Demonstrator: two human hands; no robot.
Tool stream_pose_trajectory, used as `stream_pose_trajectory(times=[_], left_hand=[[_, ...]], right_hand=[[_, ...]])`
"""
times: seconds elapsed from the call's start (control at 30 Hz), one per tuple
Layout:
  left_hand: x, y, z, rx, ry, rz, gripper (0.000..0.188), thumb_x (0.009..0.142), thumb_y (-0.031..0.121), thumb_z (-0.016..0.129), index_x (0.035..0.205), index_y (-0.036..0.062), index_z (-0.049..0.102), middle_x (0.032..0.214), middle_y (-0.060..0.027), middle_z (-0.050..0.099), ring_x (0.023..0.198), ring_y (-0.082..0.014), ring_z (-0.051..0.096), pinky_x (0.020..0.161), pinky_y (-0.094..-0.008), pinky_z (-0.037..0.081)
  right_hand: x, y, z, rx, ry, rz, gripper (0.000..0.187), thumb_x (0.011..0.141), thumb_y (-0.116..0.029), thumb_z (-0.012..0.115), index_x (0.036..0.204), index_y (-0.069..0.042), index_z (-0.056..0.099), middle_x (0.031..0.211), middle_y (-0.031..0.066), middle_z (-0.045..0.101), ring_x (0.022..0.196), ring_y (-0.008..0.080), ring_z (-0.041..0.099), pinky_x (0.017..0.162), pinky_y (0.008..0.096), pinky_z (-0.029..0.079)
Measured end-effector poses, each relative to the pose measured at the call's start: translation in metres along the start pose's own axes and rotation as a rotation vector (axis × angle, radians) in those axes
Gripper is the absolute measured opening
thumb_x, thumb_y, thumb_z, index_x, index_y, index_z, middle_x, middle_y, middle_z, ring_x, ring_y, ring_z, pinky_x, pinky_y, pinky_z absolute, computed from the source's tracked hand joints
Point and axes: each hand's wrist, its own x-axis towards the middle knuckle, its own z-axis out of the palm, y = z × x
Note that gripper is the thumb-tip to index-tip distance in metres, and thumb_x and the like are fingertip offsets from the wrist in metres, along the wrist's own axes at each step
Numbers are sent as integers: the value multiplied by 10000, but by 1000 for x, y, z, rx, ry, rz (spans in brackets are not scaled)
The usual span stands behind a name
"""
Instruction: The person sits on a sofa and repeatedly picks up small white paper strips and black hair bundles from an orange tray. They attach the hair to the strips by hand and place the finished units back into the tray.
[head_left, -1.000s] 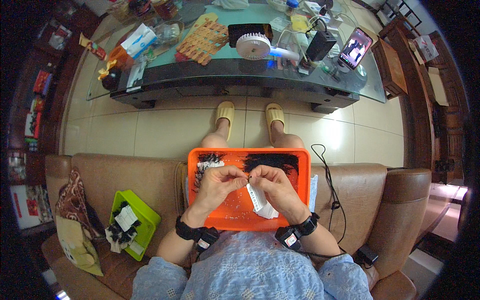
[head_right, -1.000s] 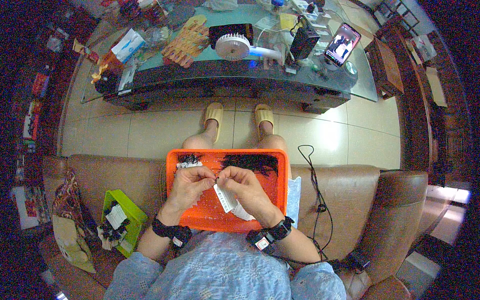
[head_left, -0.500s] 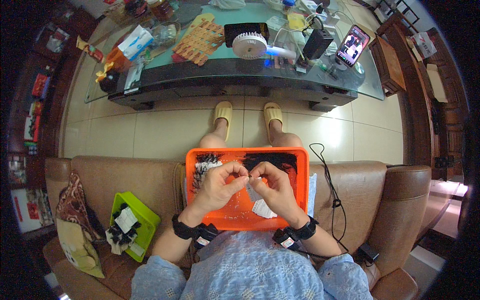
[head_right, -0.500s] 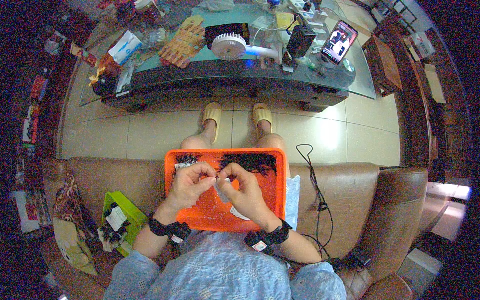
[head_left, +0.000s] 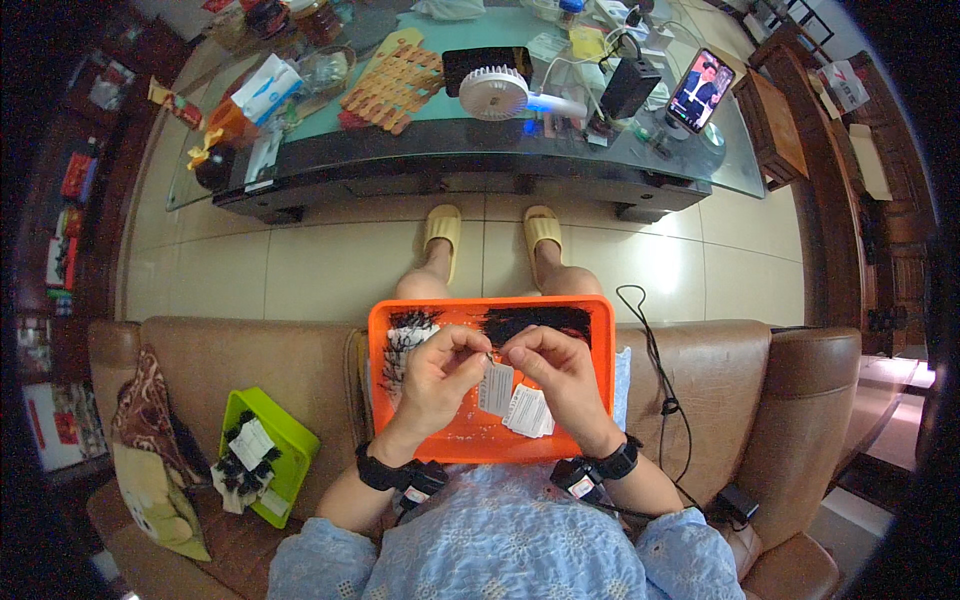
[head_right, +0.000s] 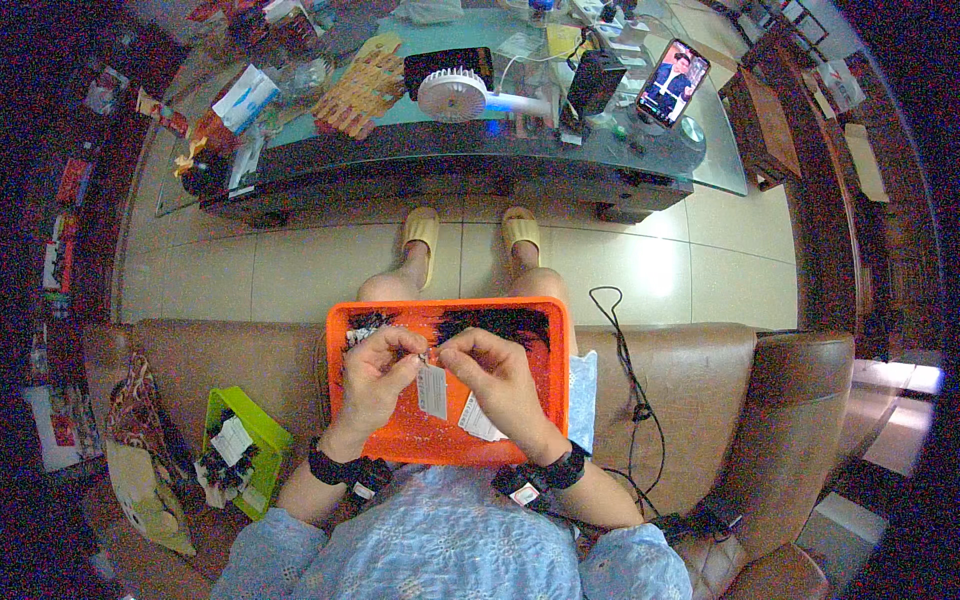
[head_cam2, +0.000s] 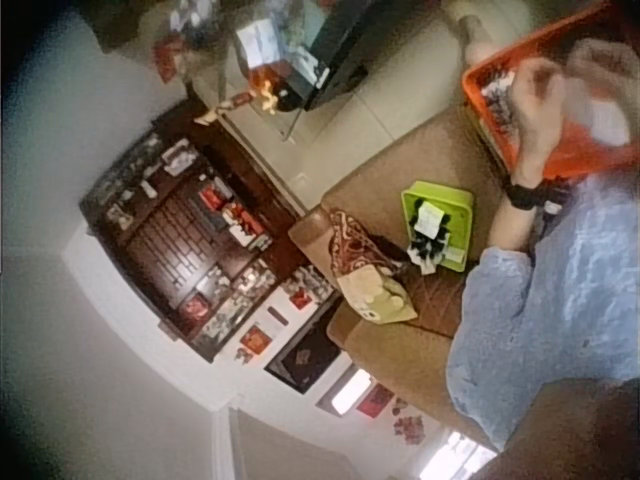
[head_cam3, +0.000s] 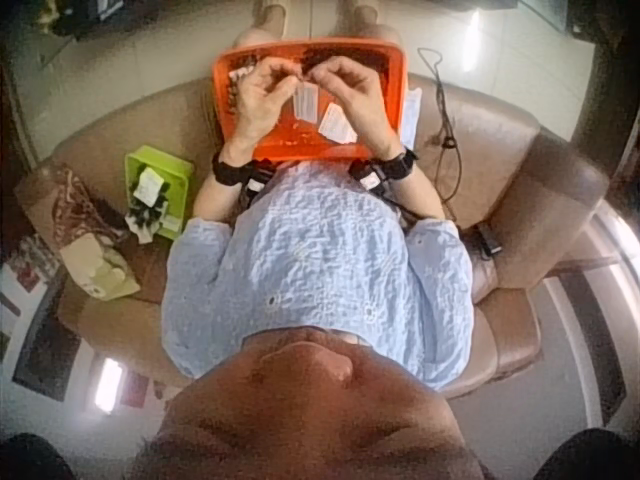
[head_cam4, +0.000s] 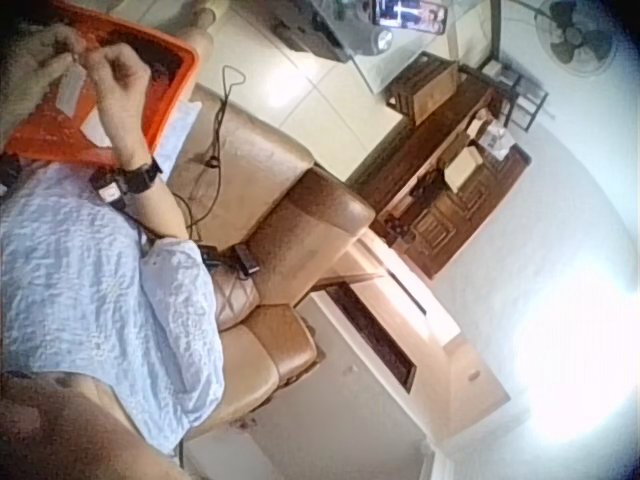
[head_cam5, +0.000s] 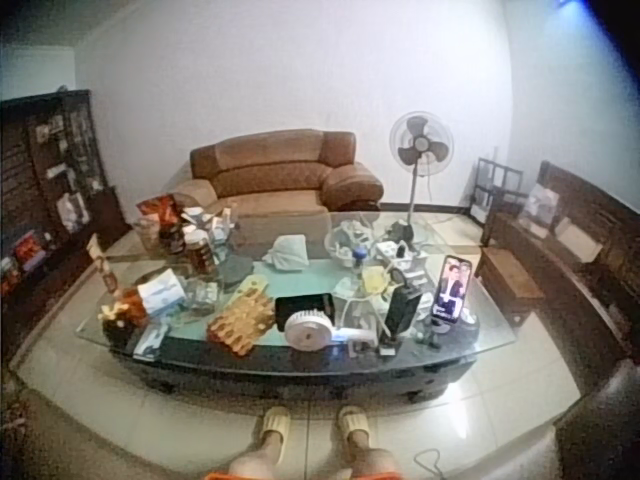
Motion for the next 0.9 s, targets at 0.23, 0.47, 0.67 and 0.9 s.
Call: stream_pose_trajectory(times=[0.23, 0.47, 0.67, 0.9], left_hand=[[1, -3, -4, -83, -68, 19, 105, 883, -10, 594, 987, 6, 586, 946, -18, 608, 868, -74, 566, 771, -218, 475], [1, -1, -4, -49, -67, -25, 153, 868, -24, 616, 1018, 0, 601, 941, -34, 632, 865, -79, 588, 777, -226, 490], [0, -3, 1, -329, -13, -169, 267, 847, -15, 654, 1096, -12, 557, 953, -70, 643, 868, -114, 618, 794, -235, 513], [-6, 4, 2, -501, 30, -291, 328, 839, -48, 619, 1145, -7, 510, 1010, -125, 658, 872, -145, 651, 769, -252, 548]], right_hand=[[7, 5, -1, 92, -73, -17, 99, 870, -81, 664, 917, 5, 682, 932, 49, 651, 901, 127, 592, 830, 273, 463], [9, 11, 0, -21, -52, -98, 96, 875, -78, 654, 871, 18, 654, 898, 39, 623, 862, 124, 576, 808, 265, 457], [7, 15, 2, -36, 6, -68, 92, 896, -76, 619, 896, 16, 628, 900, 28, 607, 865, 112, 565, 808, 259, 458], [5, 14, 1, 6, 18, -84, 87, 925, -86, 587, 908, -1, 591, 897, 10, 562, 849, 86, 520, 789, 229, 422]])
